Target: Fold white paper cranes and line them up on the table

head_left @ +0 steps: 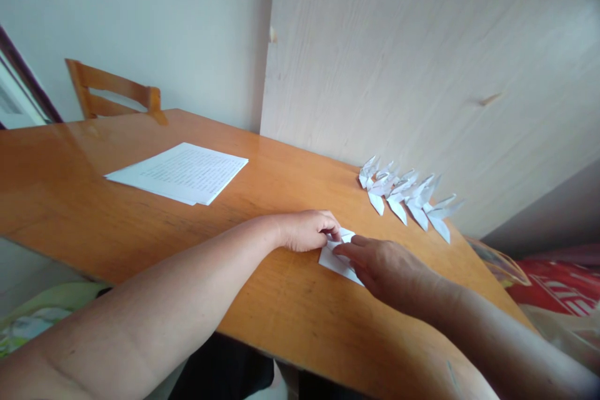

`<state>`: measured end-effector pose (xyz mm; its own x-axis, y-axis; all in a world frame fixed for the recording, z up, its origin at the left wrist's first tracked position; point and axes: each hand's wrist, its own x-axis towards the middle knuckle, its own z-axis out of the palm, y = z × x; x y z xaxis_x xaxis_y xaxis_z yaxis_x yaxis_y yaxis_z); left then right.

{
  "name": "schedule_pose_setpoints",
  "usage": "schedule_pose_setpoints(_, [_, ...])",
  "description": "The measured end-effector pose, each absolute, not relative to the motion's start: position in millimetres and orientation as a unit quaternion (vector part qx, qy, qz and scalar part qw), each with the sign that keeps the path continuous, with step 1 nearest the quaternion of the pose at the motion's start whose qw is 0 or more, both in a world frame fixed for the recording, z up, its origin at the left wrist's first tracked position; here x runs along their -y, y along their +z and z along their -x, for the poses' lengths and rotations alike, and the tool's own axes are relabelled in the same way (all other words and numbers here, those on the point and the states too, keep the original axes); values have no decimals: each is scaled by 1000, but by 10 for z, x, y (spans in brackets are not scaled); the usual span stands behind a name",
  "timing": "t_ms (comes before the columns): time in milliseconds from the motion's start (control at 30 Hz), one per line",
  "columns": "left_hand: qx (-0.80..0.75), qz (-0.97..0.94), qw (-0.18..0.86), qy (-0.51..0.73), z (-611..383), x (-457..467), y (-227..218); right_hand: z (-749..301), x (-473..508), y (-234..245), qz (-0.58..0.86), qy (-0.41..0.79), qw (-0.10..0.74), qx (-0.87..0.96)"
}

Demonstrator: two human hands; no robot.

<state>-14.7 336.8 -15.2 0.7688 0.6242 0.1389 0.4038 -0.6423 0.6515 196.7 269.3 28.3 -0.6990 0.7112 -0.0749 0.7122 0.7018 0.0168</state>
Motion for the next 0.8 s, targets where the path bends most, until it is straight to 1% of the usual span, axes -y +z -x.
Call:
schedule_pose_setpoints(100, [-279,-892,307,179,149,-3377,-154,-1924,-2729,296,-384,1,52,-922])
schedule_pose_setpoints(300, [-279,-895,300,175,139,-3373,-144,-1885,-2752,317,-380,-11,49,-924])
schedule_pose_setpoints(500, [-274,-897,302,171,124,-3368,-138,-1914,-2803,330,-358,13,60,-932])
schedule_pose_setpoints(800, [-292,-897,289,163,118,-3342,-137,-1979,-2753,425,-339,-8,62,-939])
